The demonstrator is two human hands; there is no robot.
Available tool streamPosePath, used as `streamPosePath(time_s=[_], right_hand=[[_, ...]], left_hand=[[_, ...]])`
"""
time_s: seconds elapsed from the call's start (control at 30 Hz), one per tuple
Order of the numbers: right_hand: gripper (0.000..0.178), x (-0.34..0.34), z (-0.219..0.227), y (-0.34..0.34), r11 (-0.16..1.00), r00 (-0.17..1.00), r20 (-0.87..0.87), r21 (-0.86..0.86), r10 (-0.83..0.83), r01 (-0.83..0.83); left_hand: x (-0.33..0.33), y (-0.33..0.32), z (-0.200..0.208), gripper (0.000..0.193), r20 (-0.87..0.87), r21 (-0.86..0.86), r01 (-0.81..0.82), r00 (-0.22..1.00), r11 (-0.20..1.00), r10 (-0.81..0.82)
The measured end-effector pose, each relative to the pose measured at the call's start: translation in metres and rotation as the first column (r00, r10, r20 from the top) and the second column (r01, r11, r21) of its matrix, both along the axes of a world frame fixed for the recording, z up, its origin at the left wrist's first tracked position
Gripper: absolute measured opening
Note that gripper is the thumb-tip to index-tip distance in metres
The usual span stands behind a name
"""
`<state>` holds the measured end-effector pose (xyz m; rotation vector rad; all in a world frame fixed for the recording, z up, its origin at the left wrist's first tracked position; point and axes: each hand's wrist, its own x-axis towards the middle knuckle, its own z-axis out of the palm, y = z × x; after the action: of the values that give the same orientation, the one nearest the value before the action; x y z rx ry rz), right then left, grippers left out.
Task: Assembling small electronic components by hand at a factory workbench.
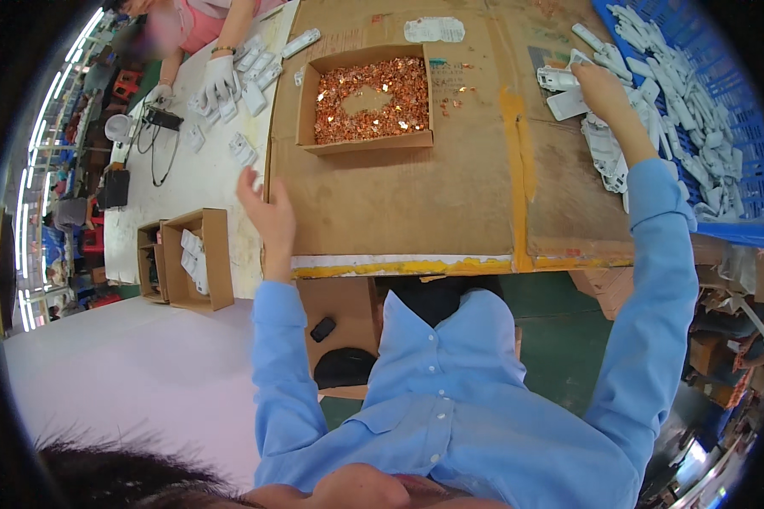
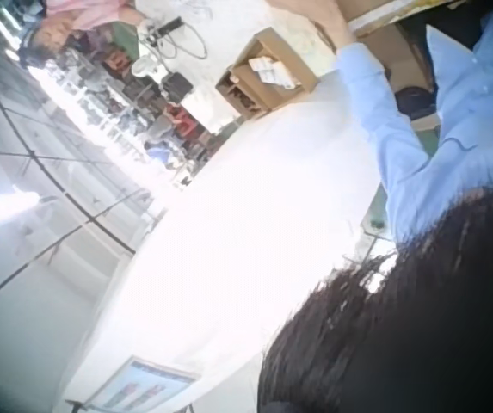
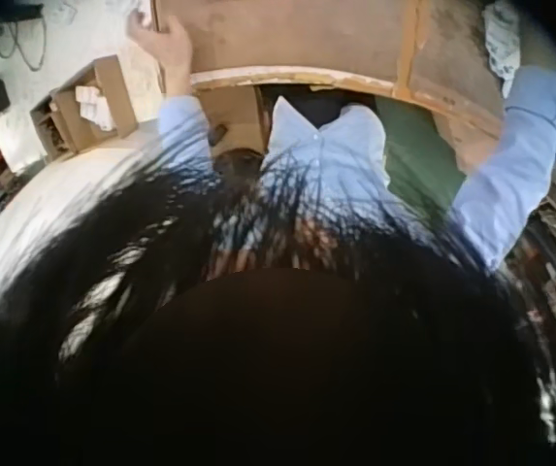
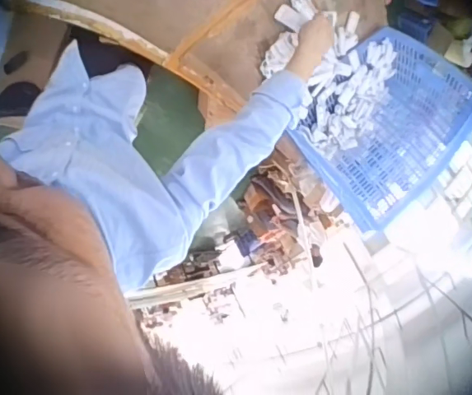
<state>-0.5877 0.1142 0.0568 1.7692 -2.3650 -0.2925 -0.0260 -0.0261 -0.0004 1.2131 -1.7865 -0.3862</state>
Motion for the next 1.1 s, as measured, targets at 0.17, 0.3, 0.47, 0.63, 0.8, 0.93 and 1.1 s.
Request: streamPosePath(time_s=[0.17,0.3,0.47,0.63,0.8,0.93,1.1], right_hand=[[0.028,0.008,0.024,0.009,0.942,0.989,-0.144,-0.333,-0.017,-0.033],[0.032,0.052,0.054,-0.017,0.817,0.964,-0.095,-0.515,0.248,-0.261],[0.029,0.204,0.066,-0.052,0.875,0.639,0.616,-0.434,0.461,-0.213],[0.021,0.302,0.036,-0.059,0.879,0.46,0.762,-0.306,0.456,-0.365],[0.018,0.324,0.009,-0.073,0.88,0.395,0.815,-0.267,0.424,-0.394],[0.017,0.28,0.02,-0.124,0.87,0.542,0.68,-0.402,0.493,-0.286],[0.017,0.251,0.006,-0.191,0.945,0.702,0.635,-0.259,0.322,-0.199]], left_hand=[[-0.019,0.04,-0.016,0.042,-0.066,0.086,0.24,0.97,0.967,-0.234],[-0.036,0.041,-0.014,0.034,-0.217,0.188,0.369,0.92,0.91,-0.328],[-0.051,0.041,-0.004,0.04,-0.208,0.188,0.488,0.868,0.852,-0.451],[-0.058,0.044,-0.017,0.044,-0.248,0.125,0.658,0.745,0.742,-0.619],[-0.061,0.045,-0.023,0.033,-0.337,0.274,0.576,0.807,0.77,-0.484],[-0.064,0.042,-0.027,0.021,-0.333,0.297,0.522,0.841,0.8,-0.426],[-0.068,0.04,-0.023,0.019,-0.37,0.334,0.52,0.84,0.786,-0.398]])
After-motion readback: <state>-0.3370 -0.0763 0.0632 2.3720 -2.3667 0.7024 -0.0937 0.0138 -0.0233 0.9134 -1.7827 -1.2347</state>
